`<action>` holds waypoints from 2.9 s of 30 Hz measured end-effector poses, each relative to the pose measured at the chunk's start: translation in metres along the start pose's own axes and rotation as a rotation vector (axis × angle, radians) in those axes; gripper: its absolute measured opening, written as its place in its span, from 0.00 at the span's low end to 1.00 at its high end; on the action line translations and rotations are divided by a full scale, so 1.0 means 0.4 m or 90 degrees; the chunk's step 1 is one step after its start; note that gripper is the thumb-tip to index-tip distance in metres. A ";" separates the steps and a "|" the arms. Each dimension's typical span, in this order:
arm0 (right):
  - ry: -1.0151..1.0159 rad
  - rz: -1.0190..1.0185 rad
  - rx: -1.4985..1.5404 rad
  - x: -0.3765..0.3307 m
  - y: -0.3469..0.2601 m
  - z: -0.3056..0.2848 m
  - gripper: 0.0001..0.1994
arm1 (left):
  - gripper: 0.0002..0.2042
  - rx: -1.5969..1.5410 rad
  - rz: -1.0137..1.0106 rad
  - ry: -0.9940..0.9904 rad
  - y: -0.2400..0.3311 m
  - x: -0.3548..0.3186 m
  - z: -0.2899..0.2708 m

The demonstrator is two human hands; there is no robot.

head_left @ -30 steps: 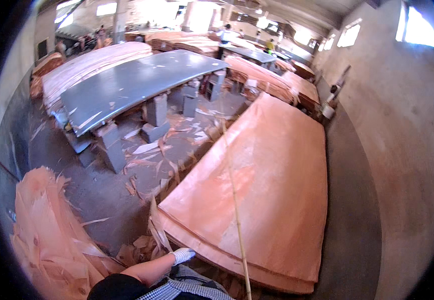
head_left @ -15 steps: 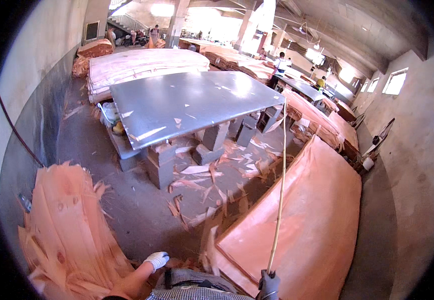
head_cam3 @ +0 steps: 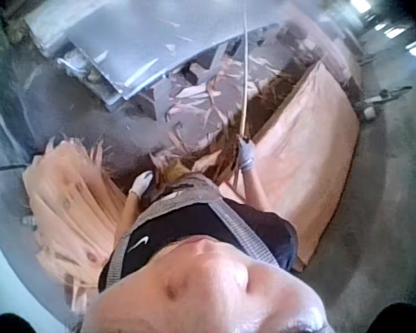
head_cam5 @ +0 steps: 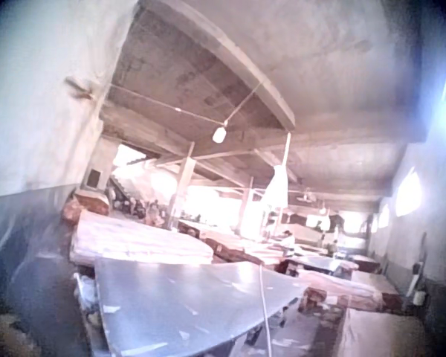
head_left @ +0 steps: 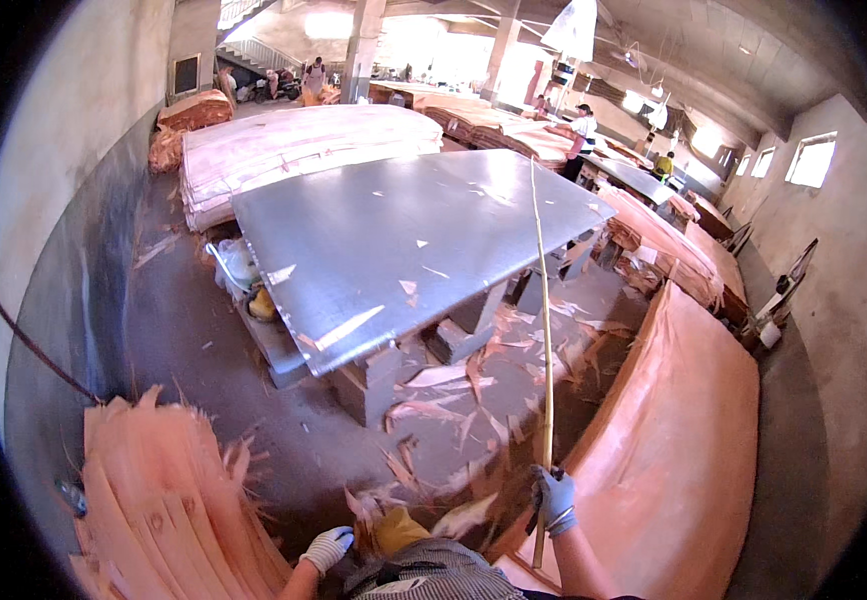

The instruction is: The person processes sheets of wood veneer by using a knife to trim and score the material, picking up and moving large sheets between stacks, and applying a liquid from a bottle onto the surface.

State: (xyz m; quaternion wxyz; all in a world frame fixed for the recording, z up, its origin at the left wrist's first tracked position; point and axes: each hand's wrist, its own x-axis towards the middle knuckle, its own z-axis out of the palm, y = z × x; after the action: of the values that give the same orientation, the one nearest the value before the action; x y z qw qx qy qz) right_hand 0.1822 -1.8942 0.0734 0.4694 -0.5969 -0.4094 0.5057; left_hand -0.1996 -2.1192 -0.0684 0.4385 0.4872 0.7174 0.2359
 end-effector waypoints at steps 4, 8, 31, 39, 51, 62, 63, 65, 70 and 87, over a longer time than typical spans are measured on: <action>-0.020 -0.036 -0.018 0.166 -0.067 0.296 0.09 | 0.19 -0.005 0.000 0.036 -0.006 0.171 -0.231; -0.041 0.040 0.041 0.295 -0.183 0.593 0.08 | 0.19 0.012 -0.006 0.119 -0.003 0.281 -0.482; -0.076 0.008 0.174 0.453 -0.369 2.310 0.08 | 0.22 -0.094 -0.052 0.197 -0.514 0.843 -1.859; -0.073 -0.078 0.222 0.623 -0.408 3.030 0.11 | 0.21 -0.205 0.015 0.192 -0.570 1.133 -2.349; -0.722 -0.157 -0.236 0.573 -0.351 4.169 0.16 | 0.19 -0.261 -0.206 0.284 -0.684 1.379 -3.227; -0.457 0.085 -0.153 0.790 -0.310 4.760 0.09 | 0.16 -0.320 -0.116 0.331 -1.166 1.745 -3.990; -0.463 0.072 -0.144 0.806 -0.335 4.826 0.09 | 0.16 -0.301 -0.120 0.328 -1.159 1.784 -4.066; -0.463 0.041 -0.132 0.837 -0.357 4.927 0.09 | 0.16 -0.267 -0.118 0.313 -1.116 1.889 -4.199; -0.339 0.074 -0.103 1.029 -0.219 5.190 0.08 | 0.14 -0.122 0.031 0.368 -1.118 2.200 -4.474; -0.173 0.300 0.038 1.431 -0.349 6.078 0.08 | 0.16 0.230 0.289 0.377 -1.048 3.016 -5.108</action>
State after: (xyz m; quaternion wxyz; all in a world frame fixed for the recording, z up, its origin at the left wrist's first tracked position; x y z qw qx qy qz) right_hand -2.1344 -0.9559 -0.0324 0.2966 -0.5887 -0.3032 0.6881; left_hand -2.3311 -1.0187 0.1590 0.0575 0.6132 0.7169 0.3267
